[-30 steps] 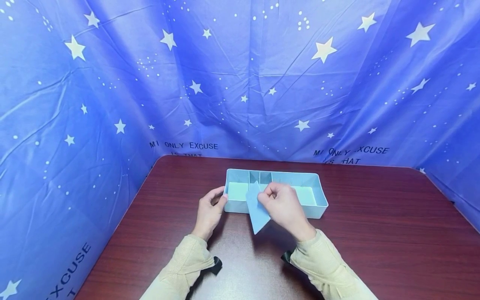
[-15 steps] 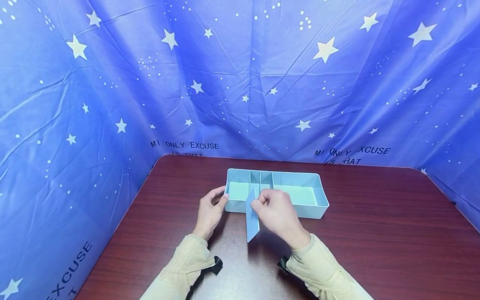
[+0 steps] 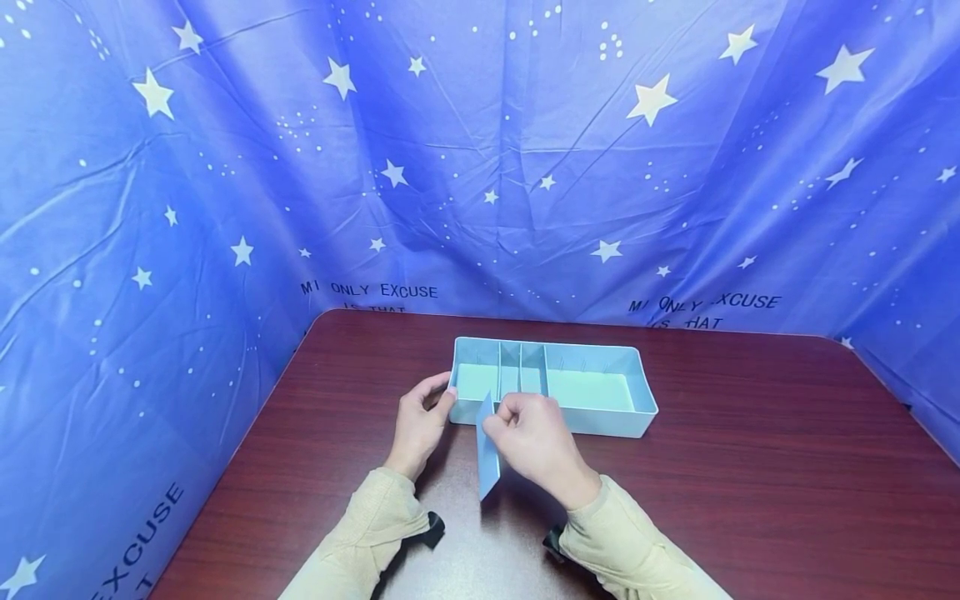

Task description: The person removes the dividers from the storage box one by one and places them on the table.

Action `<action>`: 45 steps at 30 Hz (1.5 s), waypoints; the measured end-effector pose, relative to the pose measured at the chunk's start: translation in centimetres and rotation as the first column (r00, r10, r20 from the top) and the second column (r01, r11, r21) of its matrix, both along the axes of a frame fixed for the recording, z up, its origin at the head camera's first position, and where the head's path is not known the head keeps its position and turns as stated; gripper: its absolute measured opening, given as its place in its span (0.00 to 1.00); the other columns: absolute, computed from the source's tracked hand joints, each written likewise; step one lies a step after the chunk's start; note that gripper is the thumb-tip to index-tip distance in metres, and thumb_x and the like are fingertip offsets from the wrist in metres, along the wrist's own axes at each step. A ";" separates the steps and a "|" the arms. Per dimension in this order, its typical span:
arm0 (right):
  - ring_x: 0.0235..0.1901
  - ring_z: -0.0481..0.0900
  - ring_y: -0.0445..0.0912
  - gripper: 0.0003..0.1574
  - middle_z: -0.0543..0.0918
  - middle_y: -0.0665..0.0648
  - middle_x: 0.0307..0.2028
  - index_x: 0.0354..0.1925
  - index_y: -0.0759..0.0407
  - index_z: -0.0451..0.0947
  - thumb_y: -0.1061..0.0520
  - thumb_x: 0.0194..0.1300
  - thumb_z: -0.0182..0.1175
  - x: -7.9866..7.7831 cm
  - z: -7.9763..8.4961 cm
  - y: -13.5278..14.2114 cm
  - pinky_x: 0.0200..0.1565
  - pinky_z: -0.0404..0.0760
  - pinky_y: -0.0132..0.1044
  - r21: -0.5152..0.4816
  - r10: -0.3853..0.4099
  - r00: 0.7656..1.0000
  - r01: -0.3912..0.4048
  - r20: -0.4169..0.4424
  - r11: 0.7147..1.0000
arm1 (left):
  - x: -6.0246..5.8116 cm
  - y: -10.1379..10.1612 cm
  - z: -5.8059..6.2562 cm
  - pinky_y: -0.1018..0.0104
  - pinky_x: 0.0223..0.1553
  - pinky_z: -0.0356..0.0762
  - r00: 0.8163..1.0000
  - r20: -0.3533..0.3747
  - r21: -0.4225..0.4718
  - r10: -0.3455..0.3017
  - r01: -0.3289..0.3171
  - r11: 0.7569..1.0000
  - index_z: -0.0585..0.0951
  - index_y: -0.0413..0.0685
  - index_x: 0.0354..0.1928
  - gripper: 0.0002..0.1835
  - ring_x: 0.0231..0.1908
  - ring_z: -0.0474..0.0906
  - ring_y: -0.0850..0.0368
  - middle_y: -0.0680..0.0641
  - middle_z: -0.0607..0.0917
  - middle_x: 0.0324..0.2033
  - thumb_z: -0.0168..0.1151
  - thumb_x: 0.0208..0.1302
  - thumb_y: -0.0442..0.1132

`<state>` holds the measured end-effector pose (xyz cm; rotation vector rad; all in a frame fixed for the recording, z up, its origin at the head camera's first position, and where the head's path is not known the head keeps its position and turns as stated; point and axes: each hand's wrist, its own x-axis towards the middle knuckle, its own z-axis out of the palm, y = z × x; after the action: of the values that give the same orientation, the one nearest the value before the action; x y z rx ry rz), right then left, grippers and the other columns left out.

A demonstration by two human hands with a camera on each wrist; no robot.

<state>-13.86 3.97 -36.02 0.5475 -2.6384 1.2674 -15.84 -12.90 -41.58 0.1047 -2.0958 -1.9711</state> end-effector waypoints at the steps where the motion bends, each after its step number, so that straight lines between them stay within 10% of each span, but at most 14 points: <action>1: 0.12 0.61 0.34 0.18 0.62 0.39 0.07 0.10 0.46 0.70 0.60 0.50 0.60 0.0 -0.2 -0.1 0.16 0.63 0.32 0.001 0.005 1.000 -0.005 0.005 1.000 | 0.3 0.1 0.5 0.73 0.43 0.73 1.000 0.000 -0.006 -0.001 0.001 1.000 0.77 0.30 0.54 0.17 0.49 0.78 0.42 0.30 0.80 0.49 0.58 0.64 0.29; 25: 0.12 0.64 0.34 0.18 0.65 0.38 0.08 0.10 0.47 0.69 0.60 0.51 0.59 -0.2 -2.9 -1.2 0.17 0.66 0.30 0.052 0.021 1.000 -0.021 -0.004 0.998 | 0.9 0.4 1.6 0.72 0.44 0.74 1.000 -0.012 -0.006 -0.006 0.006 1.000 0.77 0.30 0.54 0.16 0.51 0.78 0.43 0.30 0.80 0.50 0.58 0.65 0.29; 34: 0.09 0.74 0.37 0.16 0.73 0.43 0.06 0.13 0.51 0.74 0.60 0.57 0.57 -0.2 -3.3 -1.3 0.18 0.73 0.34 -0.005 0.065 0.983 -0.065 0.172 0.998 | 0.9 0.3 1.4 0.73 0.44 0.73 1.000 -0.012 -0.004 -0.009 0.009 1.000 0.76 0.29 0.54 0.17 0.51 0.77 0.42 0.30 0.80 0.50 0.58 0.65 0.30; 45: 0.09 0.73 0.36 0.15 0.73 0.42 0.07 0.14 0.51 0.74 0.60 0.57 0.55 -0.3 -3.8 -1.3 0.17 0.73 0.34 0.080 0.091 0.979 -0.107 0.180 0.991 | 0.9 0.2 1.5 0.66 0.46 0.75 1.000 -0.003 -0.007 -0.008 0.008 1.000 0.76 0.29 0.55 0.17 0.50 0.78 0.44 0.30 0.80 0.50 0.57 0.65 0.29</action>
<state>-14.14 2.68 -39.86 0.6136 -2.8581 1.2862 -14.89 -12.66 -40.12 0.0922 -2.1044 -1.9665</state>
